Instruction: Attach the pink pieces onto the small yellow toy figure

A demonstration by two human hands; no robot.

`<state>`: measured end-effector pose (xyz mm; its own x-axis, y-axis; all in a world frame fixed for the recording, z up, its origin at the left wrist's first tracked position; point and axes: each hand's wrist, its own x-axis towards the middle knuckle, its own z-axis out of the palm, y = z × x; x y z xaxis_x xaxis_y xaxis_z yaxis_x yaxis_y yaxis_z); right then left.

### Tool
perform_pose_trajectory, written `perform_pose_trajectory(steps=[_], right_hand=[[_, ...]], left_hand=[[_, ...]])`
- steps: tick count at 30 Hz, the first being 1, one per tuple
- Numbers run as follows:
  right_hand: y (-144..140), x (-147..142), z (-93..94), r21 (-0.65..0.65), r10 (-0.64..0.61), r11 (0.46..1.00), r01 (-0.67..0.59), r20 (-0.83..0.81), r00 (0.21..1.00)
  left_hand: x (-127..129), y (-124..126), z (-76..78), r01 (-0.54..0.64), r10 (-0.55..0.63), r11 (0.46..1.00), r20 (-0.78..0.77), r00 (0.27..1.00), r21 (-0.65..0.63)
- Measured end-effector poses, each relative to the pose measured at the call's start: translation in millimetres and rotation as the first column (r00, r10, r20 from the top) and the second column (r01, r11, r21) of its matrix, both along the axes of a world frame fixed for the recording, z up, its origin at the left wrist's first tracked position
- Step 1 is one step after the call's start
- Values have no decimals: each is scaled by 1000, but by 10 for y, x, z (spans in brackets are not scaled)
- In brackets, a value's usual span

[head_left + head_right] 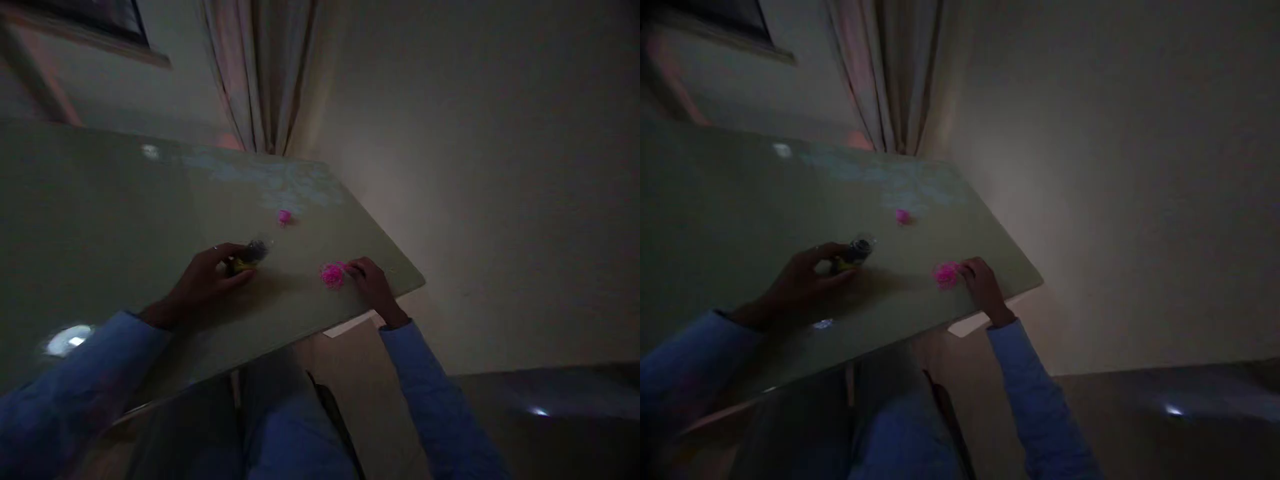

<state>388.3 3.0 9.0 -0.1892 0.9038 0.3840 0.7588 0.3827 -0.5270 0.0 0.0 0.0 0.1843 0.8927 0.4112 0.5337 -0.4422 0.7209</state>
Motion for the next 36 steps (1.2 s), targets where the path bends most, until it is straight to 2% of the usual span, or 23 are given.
perform_pose_trajectory(steps=[5, 14, 23, 28, 36], right_hand=[[2, -24, 88, 28, 21, 999, -20, -11, 1000], [-61, -272, 338, 192, 100, 977, -96, -11, 995], [-77, -796, 730, 279, 328, 906, -317, 6, 945], [-65, -1055, 870, 250, 422, 874, -417, 35, 906], [20, -1208, 889, 135, 493, 850, -510, 140, 859]], left_hand=[[13, -10, 29, 27, -27, 999, -27, 999, 20], [42, 15, 1, 67, -61, 993, -74, 995, 92], [71, -8, 21, 149, -136, 981, -103, 985, 123], [81, -11, 45, 164, -147, 976, -127, 981, 140], [104, -21, 102, 194, -175, 972, -142, 974, 132]])
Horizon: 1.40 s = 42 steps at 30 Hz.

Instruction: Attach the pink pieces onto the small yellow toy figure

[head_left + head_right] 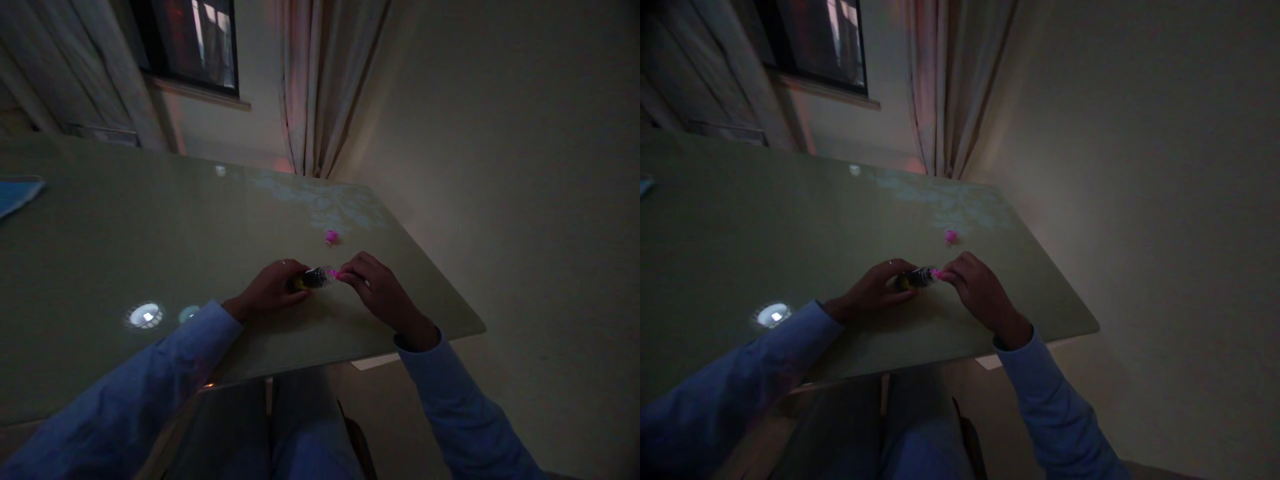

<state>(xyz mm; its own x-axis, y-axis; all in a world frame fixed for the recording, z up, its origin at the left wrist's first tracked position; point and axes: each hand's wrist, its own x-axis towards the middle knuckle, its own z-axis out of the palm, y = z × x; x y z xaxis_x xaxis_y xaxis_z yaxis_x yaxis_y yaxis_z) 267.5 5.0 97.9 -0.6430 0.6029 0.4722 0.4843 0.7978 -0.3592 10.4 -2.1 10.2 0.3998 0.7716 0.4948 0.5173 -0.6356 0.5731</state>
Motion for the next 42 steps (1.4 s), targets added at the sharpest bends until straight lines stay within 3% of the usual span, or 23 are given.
perform_pose_trajectory(steps=[9, 15, 21, 26, 31, 37, 42], right_hand=[[22, -62, 17, -62, -21, 998, 28, 106, 994], [52, -167, 75, -90, -94, 990, 105, 118, 989], [177, -277, 151, -275, -115, 954, 122, 40, 993], [261, -298, 234, -422, -114, 899, 115, 28, 993], [300, -302, 336, -487, -11, 873, 31, 44, 999], [302, -341, 411, -430, 67, 903, -13, 110, 992], [304, -367, 411, -408, 64, 912, -46, 31, 997]], left_hand=[[18, 0, 19, 2, -3, 1000, -36, 999, -9], [36, -28, 70, -1, 1, 995, -5, 1000, -98], [29, -5, 33, -11, 17, 987, 39, 999, -162], [43, 13, -6, 47, -7, 973, 175, 984, -225], [74, -10, 38, 90, -12, 947, 245, 970, -308], [87, -13, 58, 108, -4, 925, 277, 961, -364], [94, -5, 74, 155, -18, 899, 320, 947, -409]])
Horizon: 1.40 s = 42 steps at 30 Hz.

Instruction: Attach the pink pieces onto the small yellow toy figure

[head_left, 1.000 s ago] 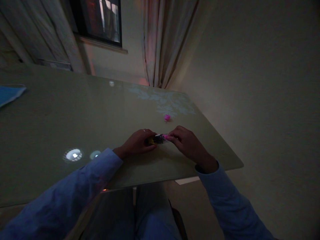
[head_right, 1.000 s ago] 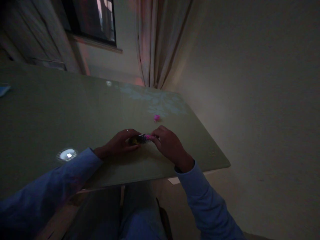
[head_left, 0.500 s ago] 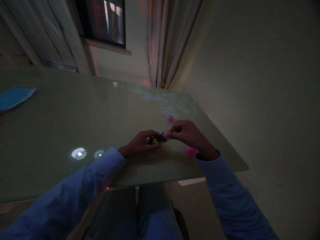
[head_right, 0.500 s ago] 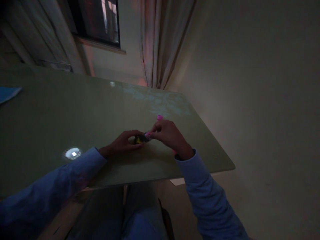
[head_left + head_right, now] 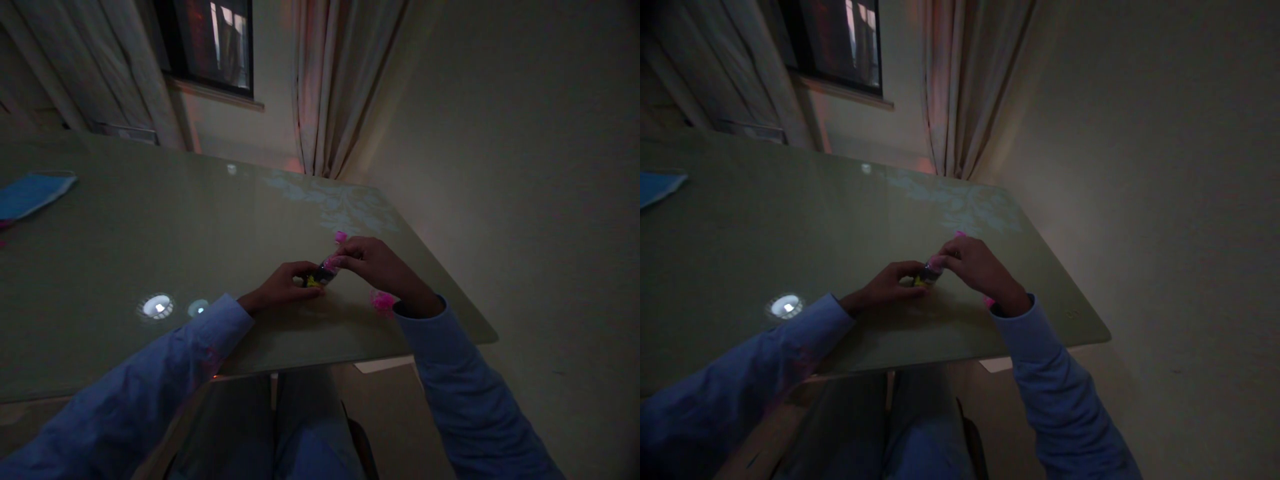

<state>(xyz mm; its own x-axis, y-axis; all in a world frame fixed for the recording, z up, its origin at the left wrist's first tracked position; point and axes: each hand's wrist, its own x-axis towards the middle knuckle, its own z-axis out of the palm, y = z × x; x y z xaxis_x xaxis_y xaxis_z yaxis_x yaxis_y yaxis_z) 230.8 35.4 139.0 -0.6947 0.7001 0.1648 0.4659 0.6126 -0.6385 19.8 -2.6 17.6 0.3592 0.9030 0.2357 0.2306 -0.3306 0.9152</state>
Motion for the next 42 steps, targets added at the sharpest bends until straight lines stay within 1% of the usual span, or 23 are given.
perform_pose_trajectory(steps=[4, 7, 9, 12, 18, 23, 26, 30, 34, 36, 39, 42], right_hand=[[29, 24, -30, -32, -40, 999, 38, -71, 997], [41, 45, -53, -76, -73, 995, 65, -119, 990], [37, 49, -55, -75, -83, 994, 73, -141, 986], [19, 39, -40, -52, -94, 995, 87, -151, 984], [-19, 24, -1, -73, -107, 993, 96, -174, 979], [-51, 29, 20, -144, -159, 981, 129, -225, 961], [-48, 25, 2, -170, -160, 978, 122, -230, 960], [-23, 23, -54, -153, -131, 983, 100, -206, 970], [-6, 41, -90, -132, -148, 984, 121, -212, 966], [-16, 53, -84, -109, -170, 983, 149, -213, 962], [-77, 74, -49, -32, -185, 983, 182, -231, 955], [-188, 97, -16, 14, -124, 991, 131, -233, 965]], left_hand=[[8, 5, 2, 4, 0, 999, 64, 998, -53], [13, 3, 5, 9, -3, 997, 88, 996, -73], [15, -2, 13, 11, -4, 997, 92, 996, -82], [13, -8, 29, 11, -4, 996, 86, 996, -84], [12, -13, 26, 10, -1, 995, 90, 996, -95], [12, -5, 0, 11, -4, 996, 82, 997, -85], [11, 1, -2, 13, -7, 997, 82, 997, -77], [12, -2, 20, 9, -4, 997, 71, 997, -73], [10, -9, 36, 9, -3, 997, 72, 997, -77], [7, -9, 30, 9, -3, 997, 75, 997, -73], [5, 0, 7, 6, -1, 998, 83, 997, -64], [9, 12, -17, 17, -9, 998, 131, 991, -64]])
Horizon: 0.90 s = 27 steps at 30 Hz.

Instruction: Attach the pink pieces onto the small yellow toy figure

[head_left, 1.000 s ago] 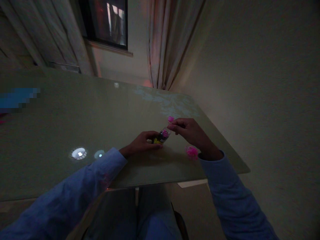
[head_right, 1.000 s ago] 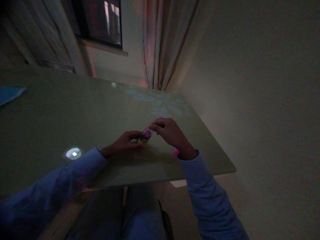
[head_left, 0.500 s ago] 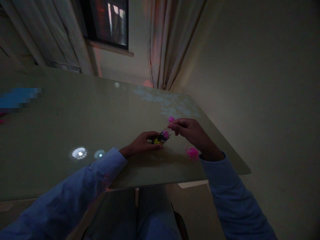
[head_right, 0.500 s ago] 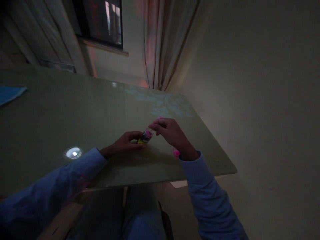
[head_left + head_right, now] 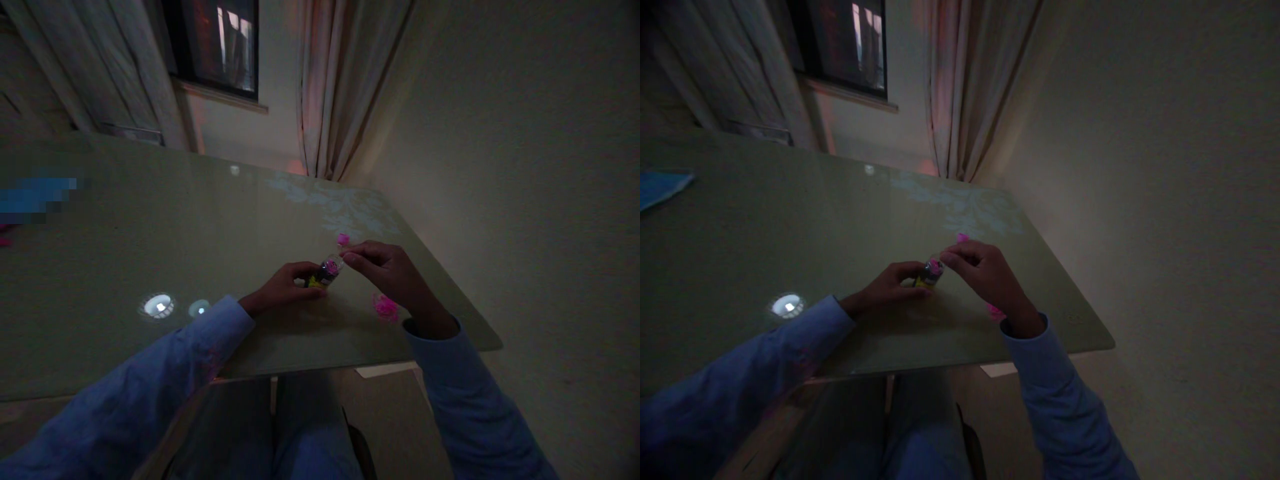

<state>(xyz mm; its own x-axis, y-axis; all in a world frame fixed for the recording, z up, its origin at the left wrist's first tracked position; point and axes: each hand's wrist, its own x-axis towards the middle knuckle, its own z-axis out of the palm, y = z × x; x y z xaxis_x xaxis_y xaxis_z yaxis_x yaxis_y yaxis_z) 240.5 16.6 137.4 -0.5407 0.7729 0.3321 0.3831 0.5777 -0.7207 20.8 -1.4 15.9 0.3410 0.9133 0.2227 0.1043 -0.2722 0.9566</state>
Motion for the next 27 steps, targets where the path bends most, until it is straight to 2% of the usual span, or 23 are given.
perform_pose_trajectory(steps=[3, 7, 18, 22, 27], right_hand=[[-101, 21, -11, -19, 75, 997, -73, 86, 993], [-132, 33, -84, 0, 99, 995, -100, 177, 979], [-62, -31, -152, -75, 145, 988, -132, 209, 967], [-78, 3, -97, -48, 123, 992, -117, 168, 978], [-136, 84, -34, 11, 16, 1000, -17, 103, 995]], left_hand=[[7, 7, -10, 16, -16, 1000, 27, 1000, 4], [6, -1, 3, 18, -18, 1000, 1, 1000, 22], [-7, 1, -5, 29, -29, 999, -9, 1000, 15], [0, -6, 19, 25, -25, 1000, 13, 1000, 13], [2, -4, 12, 21, -21, 1000, 19, 1000, 7]])
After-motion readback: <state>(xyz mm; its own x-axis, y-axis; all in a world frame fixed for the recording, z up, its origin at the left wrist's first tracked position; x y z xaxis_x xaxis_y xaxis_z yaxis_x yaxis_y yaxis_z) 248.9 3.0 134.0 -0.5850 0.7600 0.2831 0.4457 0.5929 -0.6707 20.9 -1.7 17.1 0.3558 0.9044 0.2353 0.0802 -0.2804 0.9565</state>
